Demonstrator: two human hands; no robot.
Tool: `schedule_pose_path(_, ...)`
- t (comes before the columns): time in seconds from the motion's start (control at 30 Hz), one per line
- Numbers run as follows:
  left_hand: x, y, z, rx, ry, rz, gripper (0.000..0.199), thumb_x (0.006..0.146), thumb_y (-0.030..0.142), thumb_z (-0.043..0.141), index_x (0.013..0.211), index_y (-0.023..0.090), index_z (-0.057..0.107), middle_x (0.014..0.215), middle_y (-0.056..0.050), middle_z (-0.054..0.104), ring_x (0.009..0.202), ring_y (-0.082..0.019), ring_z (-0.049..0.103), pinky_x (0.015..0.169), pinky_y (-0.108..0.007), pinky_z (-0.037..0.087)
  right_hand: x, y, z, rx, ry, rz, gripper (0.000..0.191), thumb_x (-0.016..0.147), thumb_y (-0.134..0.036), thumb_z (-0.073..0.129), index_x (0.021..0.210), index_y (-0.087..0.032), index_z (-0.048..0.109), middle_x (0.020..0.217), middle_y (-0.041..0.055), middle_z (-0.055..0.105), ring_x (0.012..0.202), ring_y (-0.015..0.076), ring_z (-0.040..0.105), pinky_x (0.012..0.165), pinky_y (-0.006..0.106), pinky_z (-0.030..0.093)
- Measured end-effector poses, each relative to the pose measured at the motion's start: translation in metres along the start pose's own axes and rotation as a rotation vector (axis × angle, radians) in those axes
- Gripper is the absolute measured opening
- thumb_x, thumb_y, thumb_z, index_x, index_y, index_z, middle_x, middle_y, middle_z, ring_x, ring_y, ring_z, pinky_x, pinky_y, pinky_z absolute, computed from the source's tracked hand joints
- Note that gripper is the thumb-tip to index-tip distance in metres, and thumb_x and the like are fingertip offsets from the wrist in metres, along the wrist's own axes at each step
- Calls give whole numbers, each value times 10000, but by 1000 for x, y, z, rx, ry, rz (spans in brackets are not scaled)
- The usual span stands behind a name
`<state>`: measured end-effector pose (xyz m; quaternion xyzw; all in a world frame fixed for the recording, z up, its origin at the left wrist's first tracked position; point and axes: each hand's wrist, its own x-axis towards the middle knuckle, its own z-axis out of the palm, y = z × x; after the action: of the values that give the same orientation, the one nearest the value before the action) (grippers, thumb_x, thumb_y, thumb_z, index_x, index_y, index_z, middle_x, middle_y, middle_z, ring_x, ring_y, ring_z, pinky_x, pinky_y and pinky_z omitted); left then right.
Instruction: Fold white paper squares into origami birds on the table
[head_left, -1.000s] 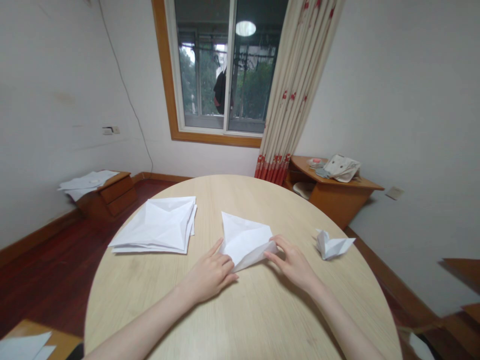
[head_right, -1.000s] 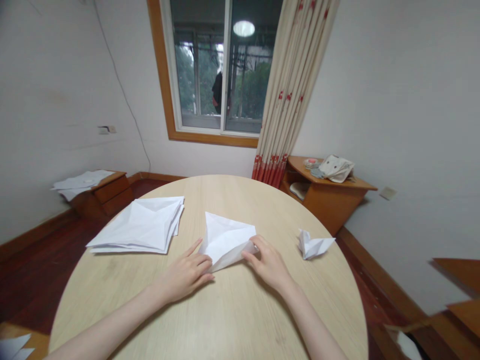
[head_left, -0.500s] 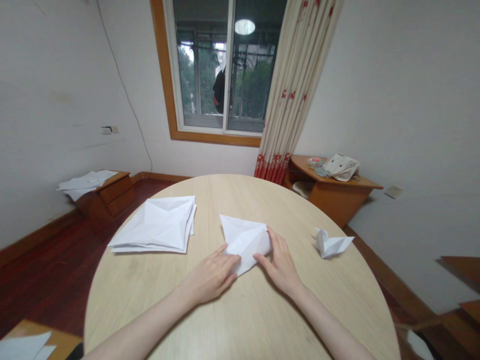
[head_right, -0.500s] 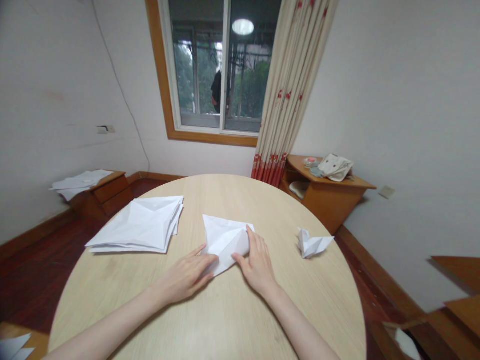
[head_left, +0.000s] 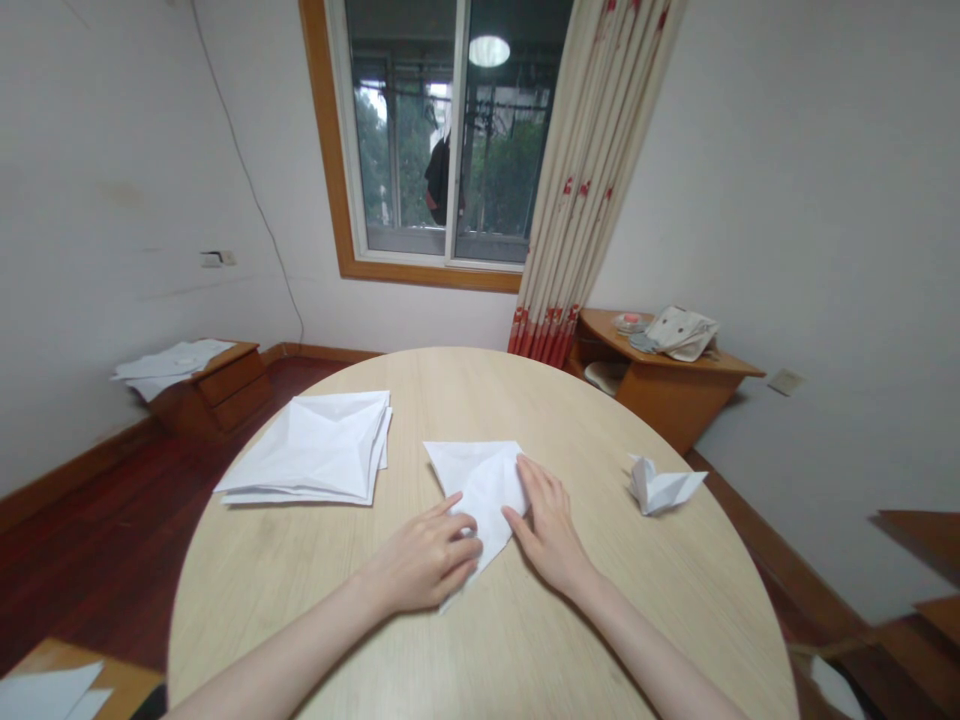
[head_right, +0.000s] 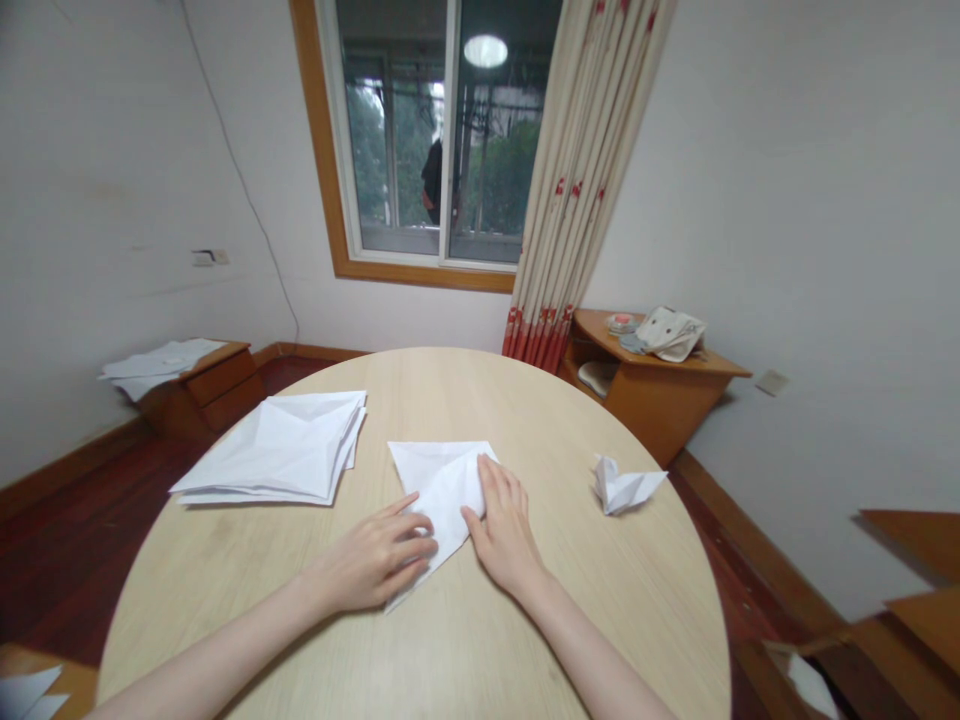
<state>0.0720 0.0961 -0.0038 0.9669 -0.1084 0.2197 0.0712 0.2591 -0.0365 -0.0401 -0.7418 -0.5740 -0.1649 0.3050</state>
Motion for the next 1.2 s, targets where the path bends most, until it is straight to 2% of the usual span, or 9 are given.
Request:
schedule_pose_path(0.27, -2, 2, 2, -59, 15, 46, 217, 917, 211, 437, 891, 164, 647, 940, -60, 646, 878, -146, 636, 1130, -397, 315, -1, -7, -2, -76, -117, -22, 753, 889, -347, 466, 1507, -214, 57, 1521, 144, 269, 1383, 304, 227, 1074, 541, 237)
schedule_pose_path(0.57, -2, 4, -1, -86, -25, -27, 187, 910, 223, 477, 963, 205, 656, 964, -26, 670, 914, -147, 633, 1110, -398, 328, 0, -12, -6, -93, -208, -68, 861, 859, -356, 509, 1506, -212, -41, 1568, 151, 107, 1423, 322, 108, 1089, 548, 201)
schedule_pose_path(0.73, -2, 3, -4, -22, -72, -55, 149, 855, 264, 569, 969, 222, 656, 1016, -11, 675, 987, -186, 609, 1110, -428, 277, 0, -12, -5, -92, -212, -60, 874, 857, -364, 519, 1505, -212, -47, 1569, 151, 99, 1427, 317, 89, 1093, 549, 192)
schedule_pose_path(0.93, -3, 3, -6, -9, -123, -65, 252, 846, 275, 571, 1090, 254, 630, 1174, -20, 646, 1047, -207, 596, 1131, -459, 213, 0, -12, -4, -95, -198, -53, 886, 853, -357, 530, 1503, -209, -53, 1573, 146, 72, 1431, 306, 70, 1096, 540, 189)
schedule_pose_path(1.07, -3, 4, -7, 10, -145, -80, 316, 866, 295, 553, 1177, 269, 601, 1262, -55, 601, 1099, -237, 578, 1122, -478, 232, 0, -12, -5, -83, -192, -58, 888, 855, -363, 527, 1499, -222, -69, 1570, 160, 78, 1427, 325, 92, 1087, 552, 191)
schedule_pose_path(1.2, -3, 5, -5, 34, -173, -90, 389, 878, 344, 557, 1250, 232, 567, 1298, -105, 575, 1138, -256, 558, 1117, -471, 250, 2, -11, -5, -91, -177, -53, 887, 860, -394, 526, 1499, -221, -64, 1564, 169, 99, 1421, 332, 119, 1086, 554, 186)
